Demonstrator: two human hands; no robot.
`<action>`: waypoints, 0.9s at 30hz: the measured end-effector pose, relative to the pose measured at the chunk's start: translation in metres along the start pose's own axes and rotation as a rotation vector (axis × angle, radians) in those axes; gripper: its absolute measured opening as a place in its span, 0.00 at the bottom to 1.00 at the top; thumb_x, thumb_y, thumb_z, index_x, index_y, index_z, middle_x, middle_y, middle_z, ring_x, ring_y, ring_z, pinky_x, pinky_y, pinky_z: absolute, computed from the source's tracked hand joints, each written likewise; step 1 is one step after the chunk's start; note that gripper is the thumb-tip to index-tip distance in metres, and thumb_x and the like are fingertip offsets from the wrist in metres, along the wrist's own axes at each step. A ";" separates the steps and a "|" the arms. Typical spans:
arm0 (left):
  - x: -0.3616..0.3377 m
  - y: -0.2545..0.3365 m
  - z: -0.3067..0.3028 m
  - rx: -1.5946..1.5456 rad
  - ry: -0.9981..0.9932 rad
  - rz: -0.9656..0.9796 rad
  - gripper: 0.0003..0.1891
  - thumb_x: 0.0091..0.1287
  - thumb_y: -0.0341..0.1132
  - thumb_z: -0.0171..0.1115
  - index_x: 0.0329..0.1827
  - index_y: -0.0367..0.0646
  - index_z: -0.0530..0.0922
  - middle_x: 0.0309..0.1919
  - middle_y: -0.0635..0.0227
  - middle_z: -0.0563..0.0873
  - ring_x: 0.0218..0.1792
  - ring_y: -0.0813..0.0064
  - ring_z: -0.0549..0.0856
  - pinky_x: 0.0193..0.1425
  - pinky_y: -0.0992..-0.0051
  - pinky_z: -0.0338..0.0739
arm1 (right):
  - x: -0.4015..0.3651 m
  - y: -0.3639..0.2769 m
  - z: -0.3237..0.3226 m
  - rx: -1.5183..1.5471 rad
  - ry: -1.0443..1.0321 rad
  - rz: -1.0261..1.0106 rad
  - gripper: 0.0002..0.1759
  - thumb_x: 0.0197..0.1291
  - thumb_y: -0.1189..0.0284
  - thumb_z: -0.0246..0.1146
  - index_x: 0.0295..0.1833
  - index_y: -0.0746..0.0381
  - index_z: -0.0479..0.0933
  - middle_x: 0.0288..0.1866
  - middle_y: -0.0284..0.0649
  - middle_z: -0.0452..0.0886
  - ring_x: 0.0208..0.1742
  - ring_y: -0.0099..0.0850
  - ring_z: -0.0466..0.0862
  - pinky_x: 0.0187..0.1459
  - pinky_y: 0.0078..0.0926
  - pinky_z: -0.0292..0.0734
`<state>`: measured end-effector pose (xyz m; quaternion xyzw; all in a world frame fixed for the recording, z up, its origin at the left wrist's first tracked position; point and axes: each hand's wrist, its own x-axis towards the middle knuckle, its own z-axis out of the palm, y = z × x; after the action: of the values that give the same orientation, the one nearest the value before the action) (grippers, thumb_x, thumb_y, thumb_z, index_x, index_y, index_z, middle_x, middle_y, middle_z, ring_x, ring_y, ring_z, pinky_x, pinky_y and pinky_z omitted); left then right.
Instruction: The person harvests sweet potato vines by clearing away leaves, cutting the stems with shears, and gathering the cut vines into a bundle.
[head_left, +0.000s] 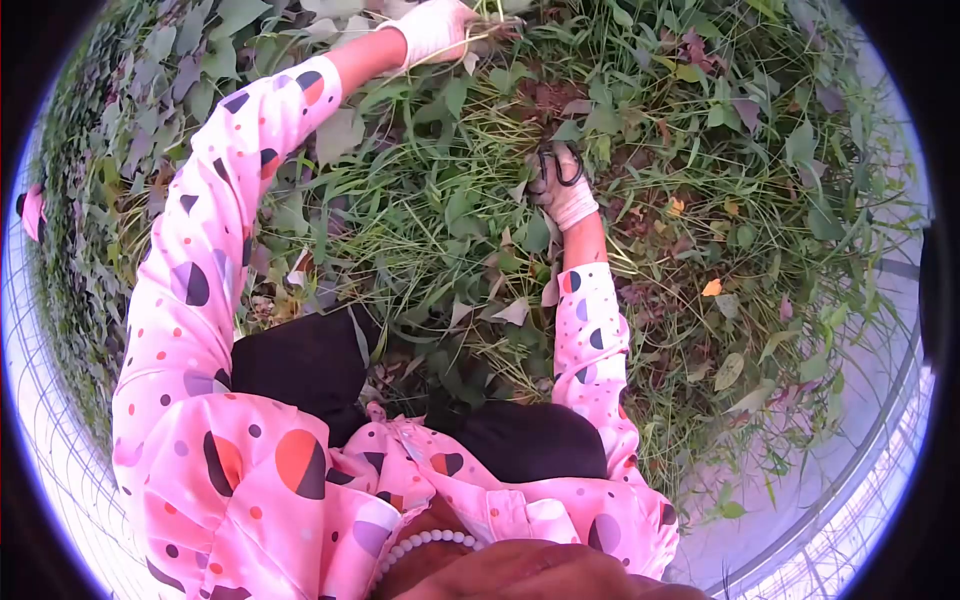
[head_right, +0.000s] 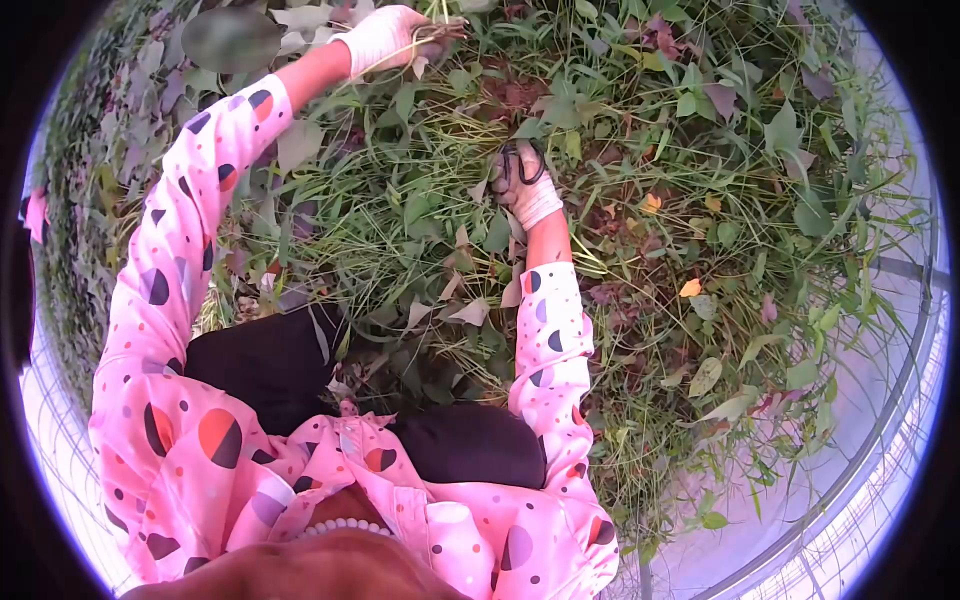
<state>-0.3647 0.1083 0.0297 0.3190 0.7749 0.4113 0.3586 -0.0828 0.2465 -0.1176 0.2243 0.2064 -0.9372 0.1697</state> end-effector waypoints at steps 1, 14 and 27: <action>-0.006 0.030 0.028 0.857 -0.069 0.016 0.16 0.53 0.31 0.63 0.45 0.38 0.83 0.37 0.48 0.85 0.40 0.52 0.85 0.45 0.62 0.79 | 0.000 0.000 0.002 0.005 0.014 0.016 0.19 0.67 0.48 0.49 0.43 0.51 0.73 0.32 0.32 0.78 0.22 0.27 0.73 0.15 0.18 0.59; 0.020 -0.016 0.038 0.783 0.077 -0.206 0.19 0.55 0.36 0.58 0.50 0.42 0.82 0.38 0.49 0.85 0.39 0.54 0.85 0.43 0.64 0.79 | -0.065 0.003 0.006 -0.384 0.216 -0.185 0.26 0.62 0.44 0.56 0.35 0.59 0.78 0.20 0.33 0.77 0.17 0.21 0.74 0.16 0.15 0.63; -0.027 -0.023 0.015 -0.032 0.169 0.048 0.15 0.65 0.30 0.65 0.53 0.34 0.80 0.44 0.68 0.86 0.43 0.80 0.81 0.51 0.80 0.74 | -0.208 0.027 0.004 -0.473 0.767 -0.589 0.27 0.70 0.50 0.50 0.40 0.65 0.79 0.23 0.33 0.79 0.19 0.19 0.75 0.23 0.16 0.68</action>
<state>-0.3422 0.0823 0.0119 0.2957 0.7880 0.4575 0.2869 0.1019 0.2687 -0.0203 0.4385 0.5134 -0.7238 -0.1420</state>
